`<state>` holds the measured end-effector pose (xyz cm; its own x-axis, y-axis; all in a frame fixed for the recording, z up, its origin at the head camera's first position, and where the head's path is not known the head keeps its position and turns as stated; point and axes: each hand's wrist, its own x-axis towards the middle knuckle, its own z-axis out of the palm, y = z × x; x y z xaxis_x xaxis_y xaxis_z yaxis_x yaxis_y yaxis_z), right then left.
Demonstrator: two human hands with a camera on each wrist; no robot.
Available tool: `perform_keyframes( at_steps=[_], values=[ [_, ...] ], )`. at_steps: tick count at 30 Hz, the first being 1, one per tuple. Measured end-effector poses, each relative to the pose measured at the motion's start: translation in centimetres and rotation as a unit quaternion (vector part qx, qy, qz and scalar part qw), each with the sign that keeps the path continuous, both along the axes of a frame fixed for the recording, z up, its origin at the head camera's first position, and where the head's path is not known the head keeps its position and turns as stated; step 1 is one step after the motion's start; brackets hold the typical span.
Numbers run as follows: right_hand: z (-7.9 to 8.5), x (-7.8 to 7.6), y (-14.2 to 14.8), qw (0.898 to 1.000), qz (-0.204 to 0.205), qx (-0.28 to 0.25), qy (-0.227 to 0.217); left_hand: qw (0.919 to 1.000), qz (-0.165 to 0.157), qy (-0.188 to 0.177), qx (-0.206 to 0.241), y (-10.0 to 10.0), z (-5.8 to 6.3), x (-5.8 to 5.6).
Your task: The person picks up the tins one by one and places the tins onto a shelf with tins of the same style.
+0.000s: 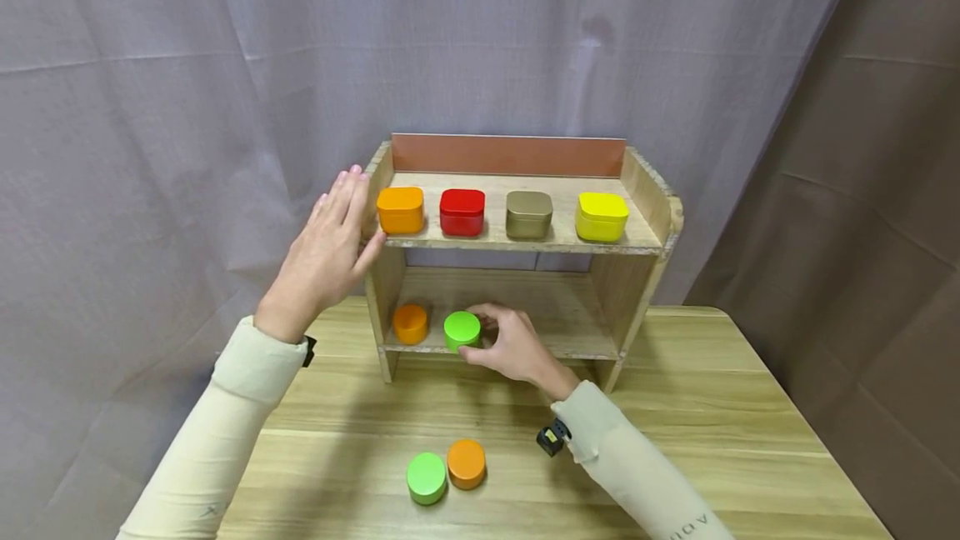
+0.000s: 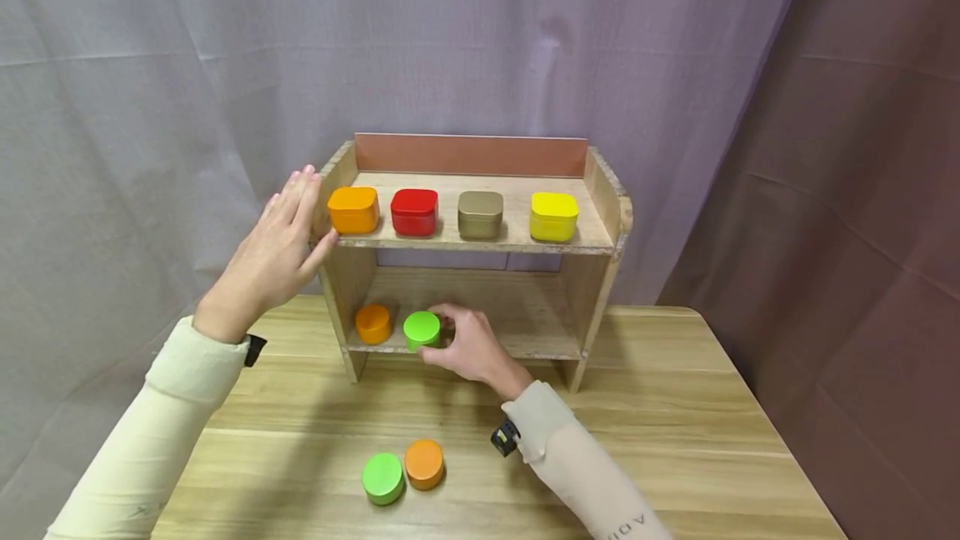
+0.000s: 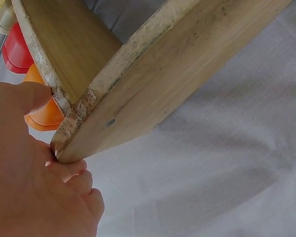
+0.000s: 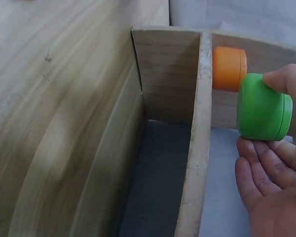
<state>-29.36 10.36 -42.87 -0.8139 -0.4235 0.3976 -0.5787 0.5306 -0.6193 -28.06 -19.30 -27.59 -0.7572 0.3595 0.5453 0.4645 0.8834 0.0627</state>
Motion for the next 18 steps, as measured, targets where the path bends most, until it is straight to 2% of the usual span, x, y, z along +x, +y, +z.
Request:
perform_keyframes(
  at_steps=[10,18],
  values=[
    [-0.8,-1.4,-0.6,0.999,-0.033,0.003,-0.031,1.0,0.002,-0.009,-0.003,0.0,0.1,0.0],
    [-1.6,-1.8,-0.9,0.998,-0.043,0.013,-0.045,0.9999,0.004,-0.01,-0.003,0.0,0.1,0.1]
  ],
)
